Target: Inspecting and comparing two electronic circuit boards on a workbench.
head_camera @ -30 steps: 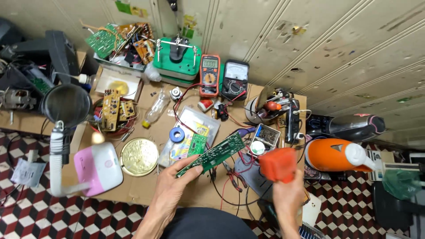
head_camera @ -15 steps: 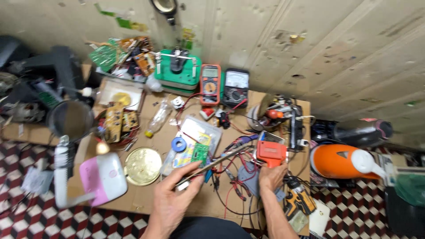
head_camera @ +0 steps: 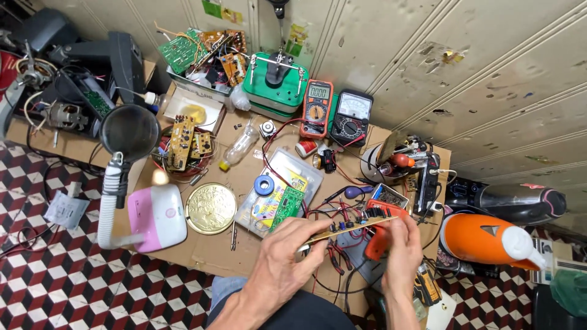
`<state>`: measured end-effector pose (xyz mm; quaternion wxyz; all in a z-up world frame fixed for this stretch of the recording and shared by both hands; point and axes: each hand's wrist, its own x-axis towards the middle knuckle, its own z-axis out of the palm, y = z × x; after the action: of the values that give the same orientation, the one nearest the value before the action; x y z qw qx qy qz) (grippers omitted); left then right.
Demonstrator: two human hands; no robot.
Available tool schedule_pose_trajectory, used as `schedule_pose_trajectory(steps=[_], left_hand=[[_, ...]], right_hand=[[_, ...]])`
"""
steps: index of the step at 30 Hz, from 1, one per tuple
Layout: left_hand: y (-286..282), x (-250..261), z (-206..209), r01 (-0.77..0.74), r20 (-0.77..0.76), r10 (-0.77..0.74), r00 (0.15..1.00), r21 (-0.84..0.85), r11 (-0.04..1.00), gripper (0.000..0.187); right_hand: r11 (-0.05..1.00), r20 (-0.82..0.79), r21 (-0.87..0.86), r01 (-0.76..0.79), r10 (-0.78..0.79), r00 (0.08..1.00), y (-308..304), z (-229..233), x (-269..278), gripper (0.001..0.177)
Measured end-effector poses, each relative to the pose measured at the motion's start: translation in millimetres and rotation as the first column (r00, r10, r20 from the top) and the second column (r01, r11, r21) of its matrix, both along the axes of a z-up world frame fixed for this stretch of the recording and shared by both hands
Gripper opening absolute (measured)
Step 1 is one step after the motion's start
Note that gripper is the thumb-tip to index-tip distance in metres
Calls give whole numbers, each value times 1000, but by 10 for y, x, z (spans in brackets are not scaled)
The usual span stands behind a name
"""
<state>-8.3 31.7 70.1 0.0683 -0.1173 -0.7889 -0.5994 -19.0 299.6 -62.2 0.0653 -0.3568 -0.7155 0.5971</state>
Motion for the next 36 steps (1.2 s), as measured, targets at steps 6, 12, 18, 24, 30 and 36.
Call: schedule_pose_trajectory(steps=[6, 12, 18, 24, 30, 36], left_hand=[[82, 25, 28, 32, -22, -33, 999, -44, 999, 40], [79, 78, 109, -8, -111, 0, 994, -71, 997, 39], [86, 90, 142, 21, -161, -44, 986, -144, 989, 45], [84, 102, 137, 20, -191, -64, 979, -224, 974, 46], [81, 103, 170, 38, -189, -86, 978, -244, 969, 53], [99, 112, 208, 40, -179, -80, 981, -217, 975, 63]], right_hand=[[521, -357, -808, -276, -60, 932, -668, 1003, 62, 57], [516, -263, -829, -214, -23, 964, -631, 799, 63, 48], [453, -316, -849, -273, -21, 949, -678, 825, 40, 59], [378, -296, -887, -264, -27, 955, -724, 727, 18, 65], [345, -259, -910, -231, -37, 965, -763, 739, 0, 66], [288, -245, -932, -222, -49, 968, -753, 656, 10, 66]])
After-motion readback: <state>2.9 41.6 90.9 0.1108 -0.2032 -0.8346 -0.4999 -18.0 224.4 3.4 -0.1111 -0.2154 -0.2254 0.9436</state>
